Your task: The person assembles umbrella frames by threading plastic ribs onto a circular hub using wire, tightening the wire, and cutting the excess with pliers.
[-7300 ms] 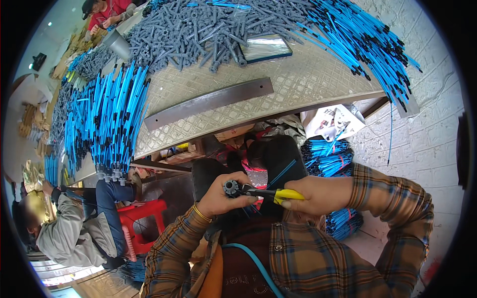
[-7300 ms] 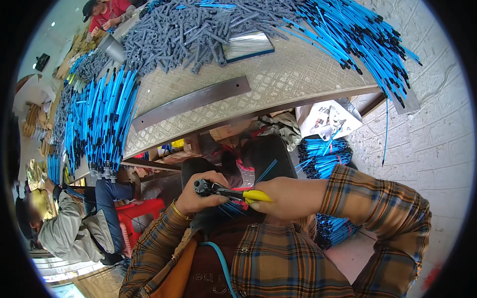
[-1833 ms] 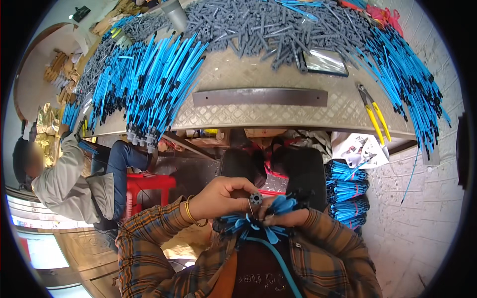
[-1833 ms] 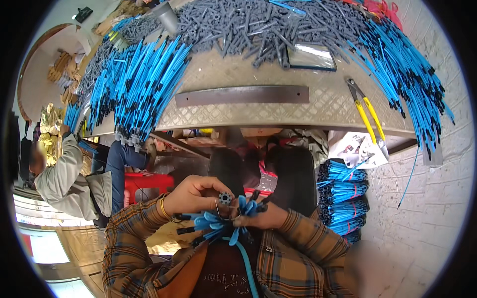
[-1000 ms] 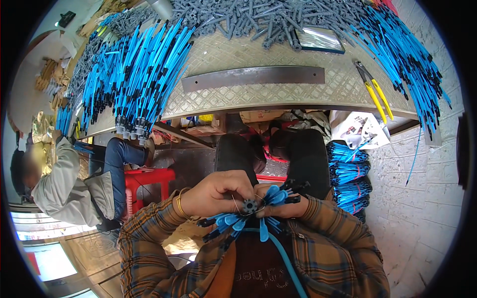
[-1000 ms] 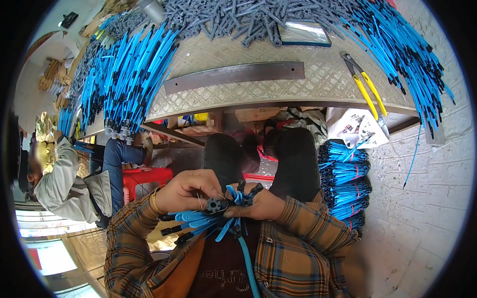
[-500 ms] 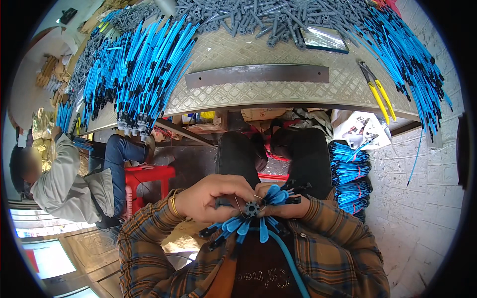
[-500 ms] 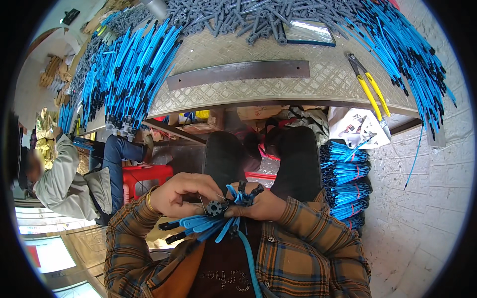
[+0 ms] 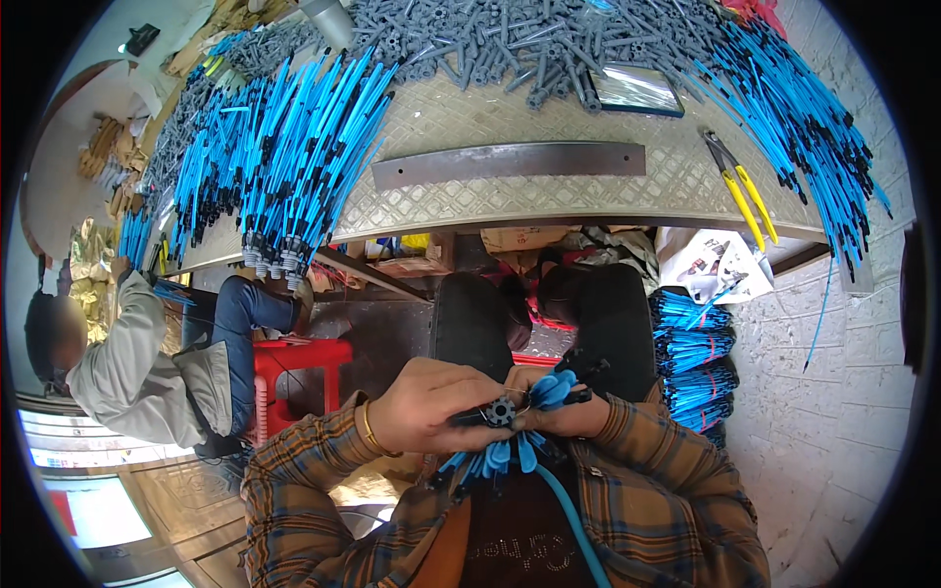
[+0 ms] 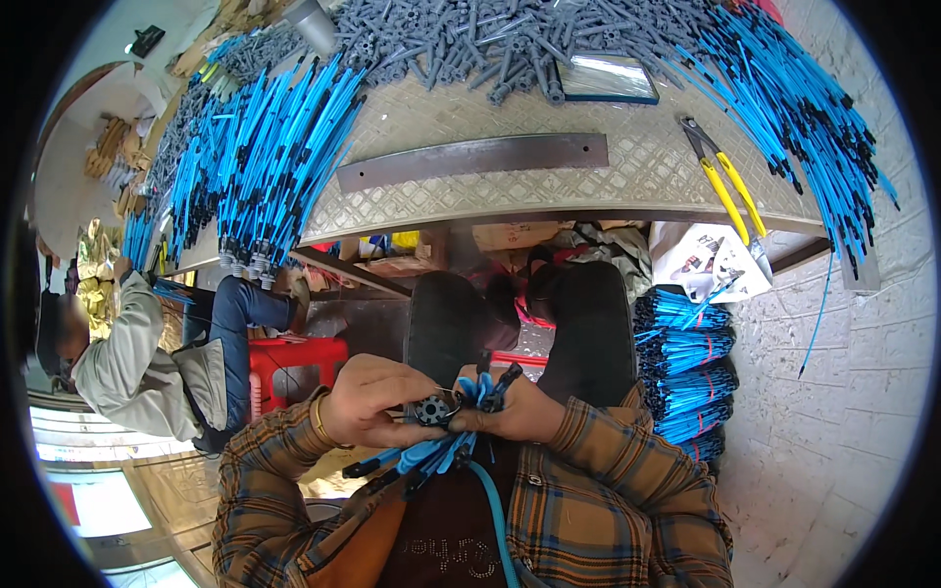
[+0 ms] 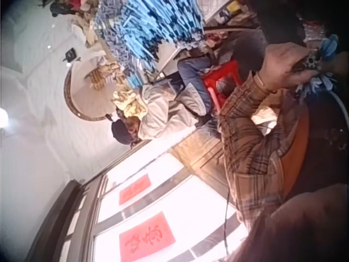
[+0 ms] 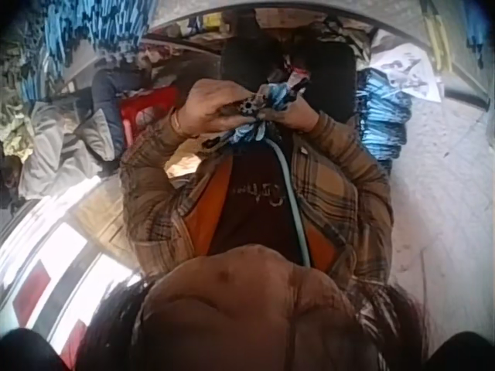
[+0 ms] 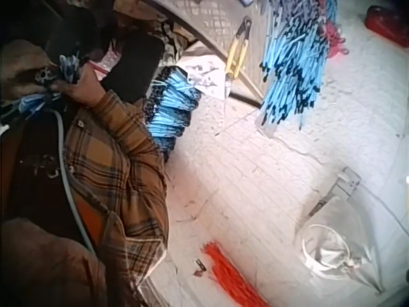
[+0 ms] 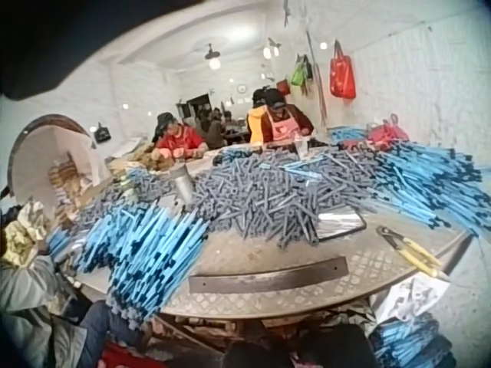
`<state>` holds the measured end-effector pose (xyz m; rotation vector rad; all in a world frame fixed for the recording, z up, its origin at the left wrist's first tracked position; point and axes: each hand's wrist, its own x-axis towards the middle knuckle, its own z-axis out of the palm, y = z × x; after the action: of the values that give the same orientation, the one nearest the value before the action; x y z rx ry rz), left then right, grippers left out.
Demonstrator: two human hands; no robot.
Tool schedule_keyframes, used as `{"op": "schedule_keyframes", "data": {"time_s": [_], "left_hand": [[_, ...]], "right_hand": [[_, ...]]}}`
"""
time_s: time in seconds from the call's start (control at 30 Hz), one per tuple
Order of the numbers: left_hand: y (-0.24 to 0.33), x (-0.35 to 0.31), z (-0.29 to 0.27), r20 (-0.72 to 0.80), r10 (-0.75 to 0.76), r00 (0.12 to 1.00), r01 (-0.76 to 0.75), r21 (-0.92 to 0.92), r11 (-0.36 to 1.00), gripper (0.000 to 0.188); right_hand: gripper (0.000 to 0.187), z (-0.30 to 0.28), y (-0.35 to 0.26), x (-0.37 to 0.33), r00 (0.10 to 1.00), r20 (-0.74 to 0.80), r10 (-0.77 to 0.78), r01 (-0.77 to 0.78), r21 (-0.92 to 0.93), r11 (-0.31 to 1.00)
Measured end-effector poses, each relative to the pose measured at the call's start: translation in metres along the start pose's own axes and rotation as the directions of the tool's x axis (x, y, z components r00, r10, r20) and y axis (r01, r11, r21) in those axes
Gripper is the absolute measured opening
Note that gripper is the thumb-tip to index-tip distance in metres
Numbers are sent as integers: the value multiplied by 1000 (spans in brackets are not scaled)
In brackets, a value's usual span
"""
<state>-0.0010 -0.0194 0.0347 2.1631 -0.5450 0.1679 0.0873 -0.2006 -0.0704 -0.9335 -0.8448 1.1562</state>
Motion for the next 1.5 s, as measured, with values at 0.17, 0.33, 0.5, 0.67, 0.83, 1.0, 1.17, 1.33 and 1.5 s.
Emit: {"op": "schedule_keyframes", "data": {"time_s": [0.17, 0.33, 0.5, 0.67, 0.83, 1.0, 1.17, 1.33, 1.5], "left_hand": [[4, -4, 11, -118, -17, 993, 18, 6, 1000, 31], [8, -5, 15, -158, -55, 986, 51, -34, 998, 29], [11, -5, 18, -158, -77, 984, 66, -72, 995, 30], [12, -3, 14, -92, -72, 993, 62, -102, 993, 30], [3, -6, 10, 60, -117, 991, 131, -352, 927, 29], [-7, -10, 12, 248, -204, 947, 319, -662, 678, 29], [-13, 1, 4, 415, -177, 892, 429, -659, 617, 34], [-19, 13, 2, 463, -55, 885, 365, -616, 699, 36], [-22, 14, 4, 453, -48, 890, 360, -633, 685, 36]], "right_hand": [[25, 2, -10, -3, 1000, 12, 4, -5, 76, 997], [27, 3, -10, -7, 994, -42, 102, -84, 308, 948], [31, 2, -23, -8, 995, 8, 97, -97, 185, 978], [36, 1, -13, -11, 996, -9, 93, -91, 110, 990], [38, -2, -18, -8, 990, 92, 107, -113, 65, 991], [42, 0, -28, -6, 966, 212, 148, -118, -148, 982], [45, 4, -26, -4, 955, 278, 104, -87, -74, 993], [47, 6, -25, -7, 950, 287, 123, -123, -21, 992], [50, 9, -27, -9, 964, 245, 107, -116, 25, 993]]}}
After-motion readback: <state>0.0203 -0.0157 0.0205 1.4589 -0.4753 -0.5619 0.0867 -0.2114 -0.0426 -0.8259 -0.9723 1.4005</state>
